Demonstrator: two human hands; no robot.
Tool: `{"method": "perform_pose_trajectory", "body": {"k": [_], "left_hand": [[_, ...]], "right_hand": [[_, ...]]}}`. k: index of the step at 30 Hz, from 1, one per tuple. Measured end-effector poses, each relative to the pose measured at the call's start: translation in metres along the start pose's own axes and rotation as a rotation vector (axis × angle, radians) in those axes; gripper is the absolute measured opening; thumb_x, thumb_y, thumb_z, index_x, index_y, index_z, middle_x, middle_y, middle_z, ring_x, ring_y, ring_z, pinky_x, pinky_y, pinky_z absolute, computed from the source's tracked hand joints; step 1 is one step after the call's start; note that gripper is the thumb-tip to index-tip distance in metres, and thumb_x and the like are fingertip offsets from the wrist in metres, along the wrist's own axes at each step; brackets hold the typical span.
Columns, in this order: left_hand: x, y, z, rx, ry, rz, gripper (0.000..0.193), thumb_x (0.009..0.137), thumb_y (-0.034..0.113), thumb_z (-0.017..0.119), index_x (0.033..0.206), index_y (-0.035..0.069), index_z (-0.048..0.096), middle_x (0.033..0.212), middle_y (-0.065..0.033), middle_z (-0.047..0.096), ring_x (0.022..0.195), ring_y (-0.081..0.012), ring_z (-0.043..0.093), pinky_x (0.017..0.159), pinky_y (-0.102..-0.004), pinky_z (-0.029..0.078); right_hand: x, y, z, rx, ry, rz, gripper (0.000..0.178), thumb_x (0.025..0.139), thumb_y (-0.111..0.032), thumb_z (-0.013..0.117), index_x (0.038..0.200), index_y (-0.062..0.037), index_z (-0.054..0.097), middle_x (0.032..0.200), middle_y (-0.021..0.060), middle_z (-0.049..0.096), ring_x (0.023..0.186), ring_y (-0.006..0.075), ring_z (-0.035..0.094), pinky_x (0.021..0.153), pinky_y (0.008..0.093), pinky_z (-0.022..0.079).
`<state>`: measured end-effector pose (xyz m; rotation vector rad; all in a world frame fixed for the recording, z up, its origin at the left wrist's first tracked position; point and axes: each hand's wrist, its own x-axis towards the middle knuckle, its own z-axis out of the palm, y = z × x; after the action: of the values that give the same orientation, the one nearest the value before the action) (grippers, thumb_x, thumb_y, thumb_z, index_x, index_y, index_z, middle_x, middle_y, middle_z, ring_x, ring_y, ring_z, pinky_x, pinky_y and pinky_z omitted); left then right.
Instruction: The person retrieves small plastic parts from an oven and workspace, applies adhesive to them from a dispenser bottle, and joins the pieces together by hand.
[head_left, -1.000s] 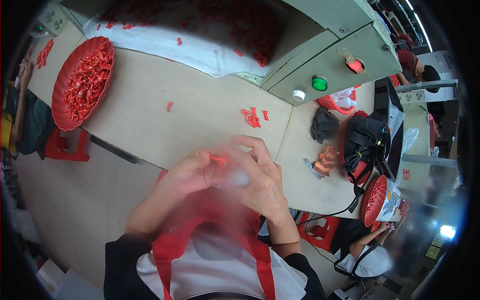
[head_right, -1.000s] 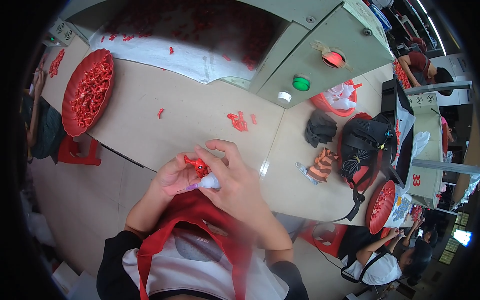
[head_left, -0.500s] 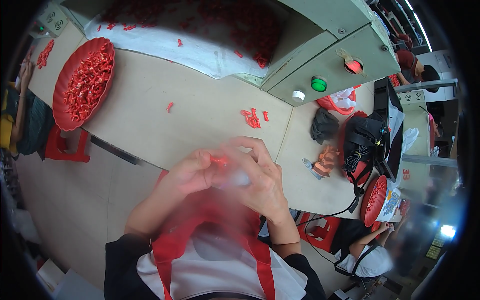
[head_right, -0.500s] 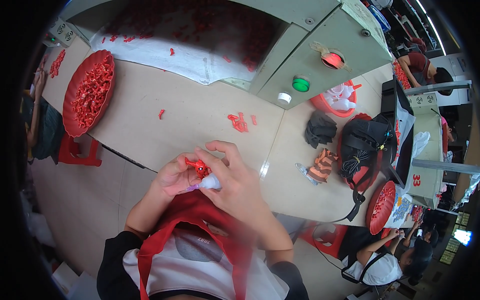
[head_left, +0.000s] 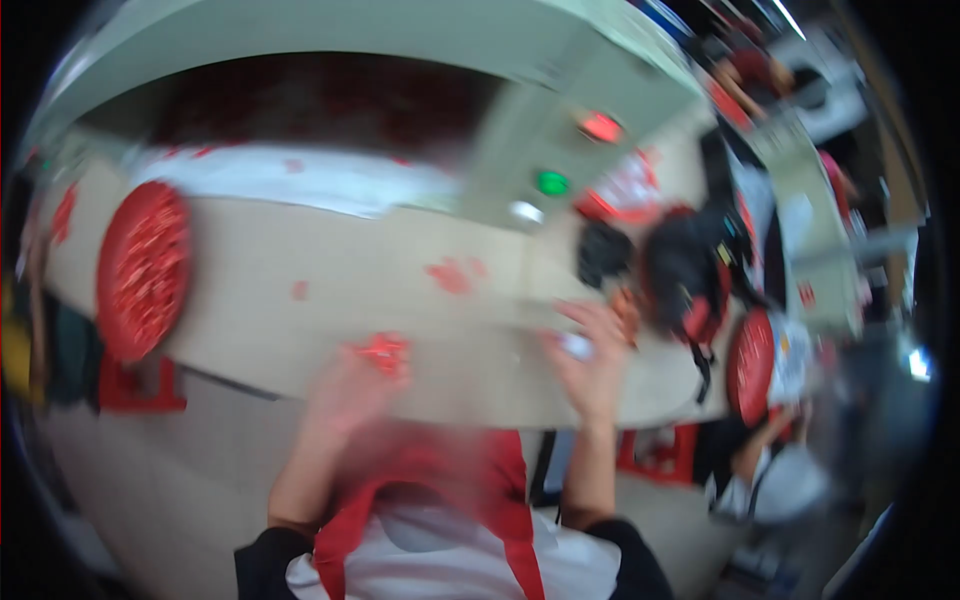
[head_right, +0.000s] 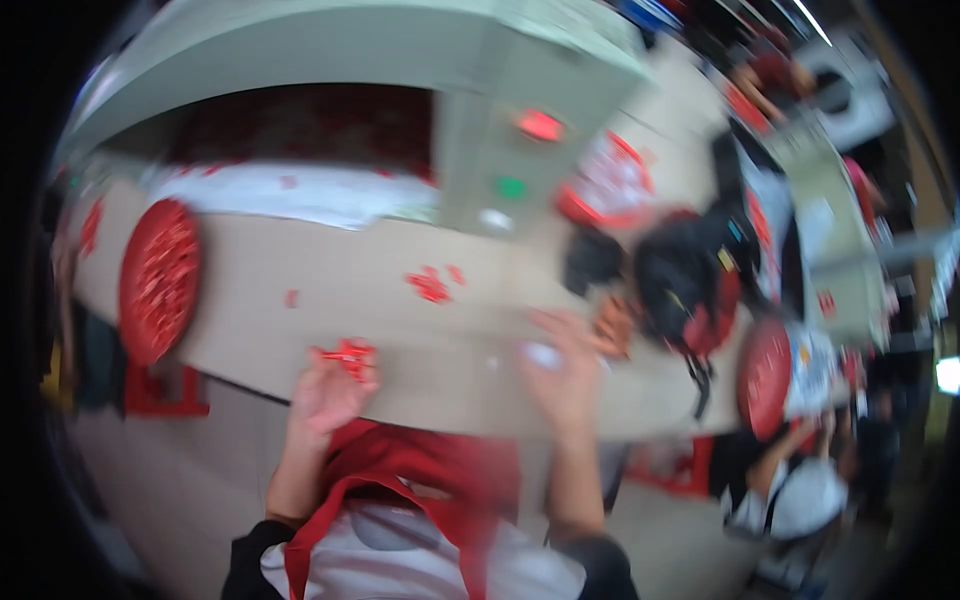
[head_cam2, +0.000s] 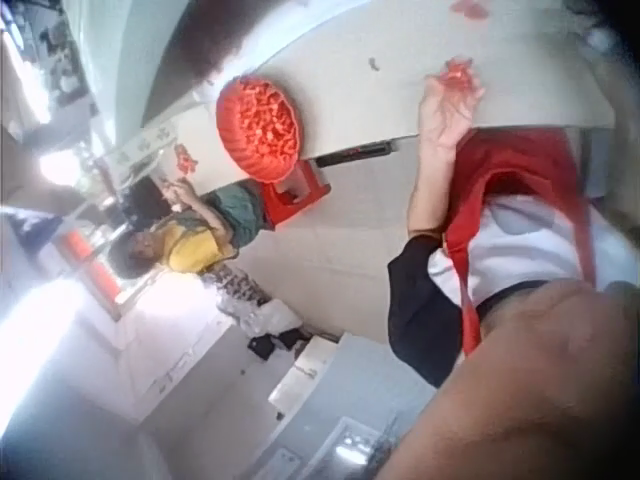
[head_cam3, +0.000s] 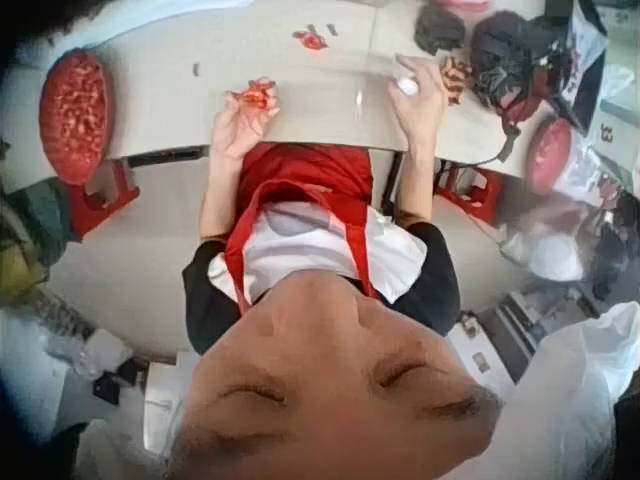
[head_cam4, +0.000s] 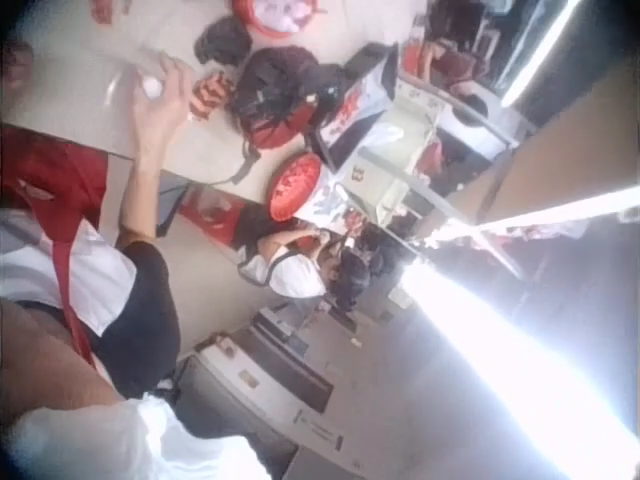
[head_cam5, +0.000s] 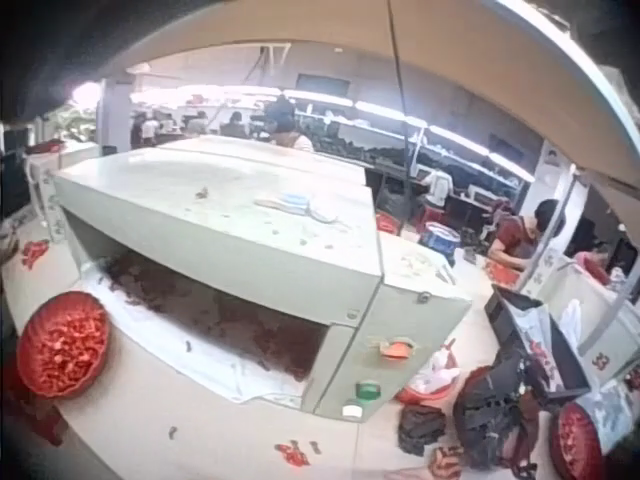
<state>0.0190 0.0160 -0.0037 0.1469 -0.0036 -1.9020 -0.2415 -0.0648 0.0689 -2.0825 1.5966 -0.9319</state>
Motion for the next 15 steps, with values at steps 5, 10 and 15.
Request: {"method": "perform_pose_trajectory", "body": {"k": [5, 10, 15], "left_hand": [[0.044, -0.029, -0.027, -0.006, -0.155, -0.174, 0.037, 0.091, 0.025, 0.045, 0.119, 0.000, 0.046, 0.116, -0.0107, 0.050, 0.107, -0.0214, 0.050, 0.095, -0.0368, 0.038], [0.022, -0.031, 0.011, 0.162, -0.024, -0.121, 0.038, 0.094, 0.024, 0.040, 0.122, -0.002, 0.043, 0.115, -0.0095, 0.050, 0.101, -0.0178, 0.052, 0.089, -0.0316, 0.044], [0.030, -0.048, 0.028, 0.372, 0.032, -0.181, 0.036, 0.088, 0.030, 0.054, 0.108, 0.000, 0.054, 0.101, -0.0058, 0.059, 0.089, -0.0129, 0.058, 0.081, -0.0257, 0.048]], "right_hand": [[-0.049, 0.103, -0.042, -0.250, 0.247, 0.273, 0.029, 0.073, 0.002, 0.061, 0.102, -0.0015, 0.062, 0.091, 0.0126, 0.060, 0.079, 0.0208, 0.058, 0.069, 0.0311, 0.047], [-0.046, 0.100, -0.042, -0.107, 0.186, -0.002, 0.010, 0.074, 0.004, 0.061, 0.083, 0.0011, 0.059, 0.083, 0.0135, 0.059, 0.071, 0.0209, 0.056, 0.069, 0.0294, 0.050], [-0.035, -0.010, -0.028, 0.625, -0.013, 0.150, 0.007, 0.078, 0.006, 0.058, 0.083, 0.0019, 0.057, 0.089, 0.0129, 0.058, 0.075, 0.0191, 0.057, 0.066, 0.0282, 0.048]]}}
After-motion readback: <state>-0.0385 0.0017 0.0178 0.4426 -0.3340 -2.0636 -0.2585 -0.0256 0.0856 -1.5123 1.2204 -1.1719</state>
